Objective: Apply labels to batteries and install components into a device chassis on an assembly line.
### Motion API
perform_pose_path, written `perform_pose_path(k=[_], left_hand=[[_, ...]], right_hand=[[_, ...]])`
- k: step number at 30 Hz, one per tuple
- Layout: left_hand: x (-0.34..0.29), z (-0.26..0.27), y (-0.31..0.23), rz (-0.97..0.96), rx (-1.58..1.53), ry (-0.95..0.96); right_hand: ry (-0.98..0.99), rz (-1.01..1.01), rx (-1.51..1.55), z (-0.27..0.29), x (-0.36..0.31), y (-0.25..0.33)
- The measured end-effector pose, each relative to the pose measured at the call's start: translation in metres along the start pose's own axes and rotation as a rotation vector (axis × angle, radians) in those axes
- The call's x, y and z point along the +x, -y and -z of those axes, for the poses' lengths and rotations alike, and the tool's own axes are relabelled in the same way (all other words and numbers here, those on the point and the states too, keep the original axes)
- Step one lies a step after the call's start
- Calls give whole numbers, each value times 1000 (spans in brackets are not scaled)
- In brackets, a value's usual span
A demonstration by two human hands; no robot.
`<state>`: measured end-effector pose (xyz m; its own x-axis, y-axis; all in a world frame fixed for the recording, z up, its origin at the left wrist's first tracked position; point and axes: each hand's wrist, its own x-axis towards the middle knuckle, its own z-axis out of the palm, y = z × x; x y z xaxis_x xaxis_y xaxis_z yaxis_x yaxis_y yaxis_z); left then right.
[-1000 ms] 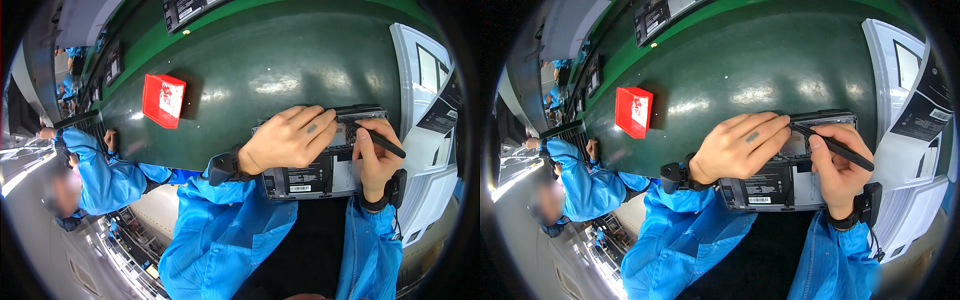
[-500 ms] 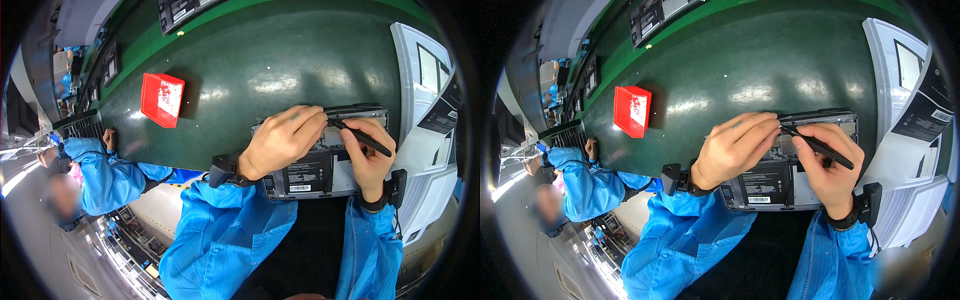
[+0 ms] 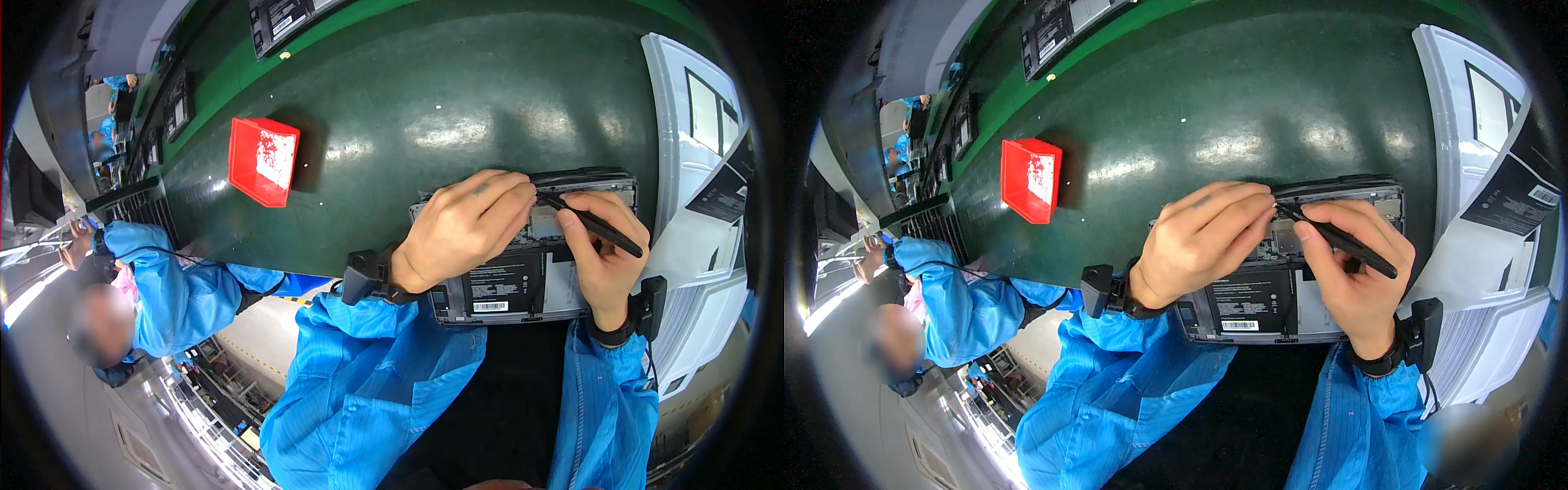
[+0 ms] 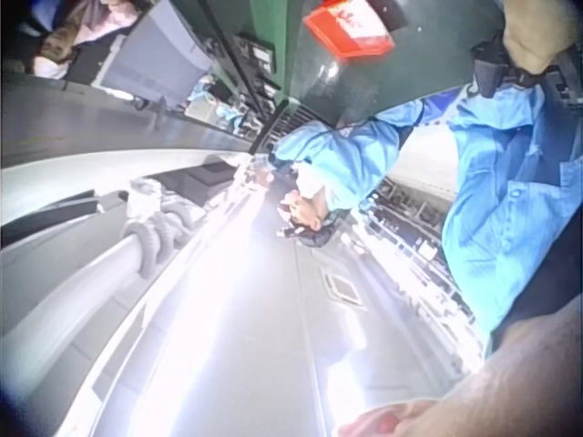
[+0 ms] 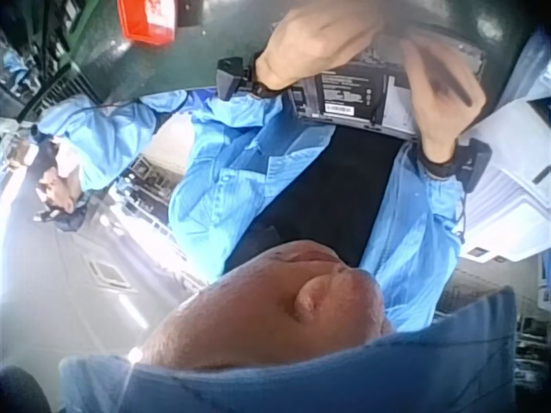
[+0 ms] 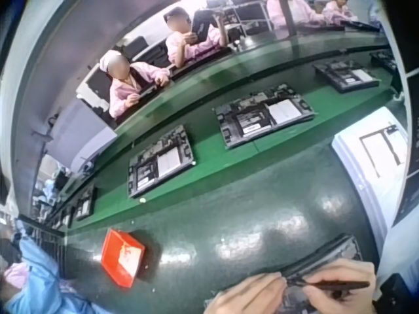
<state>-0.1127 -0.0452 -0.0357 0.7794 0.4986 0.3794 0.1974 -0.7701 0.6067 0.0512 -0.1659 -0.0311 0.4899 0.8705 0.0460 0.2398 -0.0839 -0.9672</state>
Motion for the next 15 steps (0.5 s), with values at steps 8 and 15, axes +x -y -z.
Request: perform_pose_path(k=[8,15], left_hand=[[1,0,0,17,-19,-2],[0,0,0,20,-32,-5]], right_hand=[[2,-4,-19,0,3,3],[2,17,-26,0,3,2]])
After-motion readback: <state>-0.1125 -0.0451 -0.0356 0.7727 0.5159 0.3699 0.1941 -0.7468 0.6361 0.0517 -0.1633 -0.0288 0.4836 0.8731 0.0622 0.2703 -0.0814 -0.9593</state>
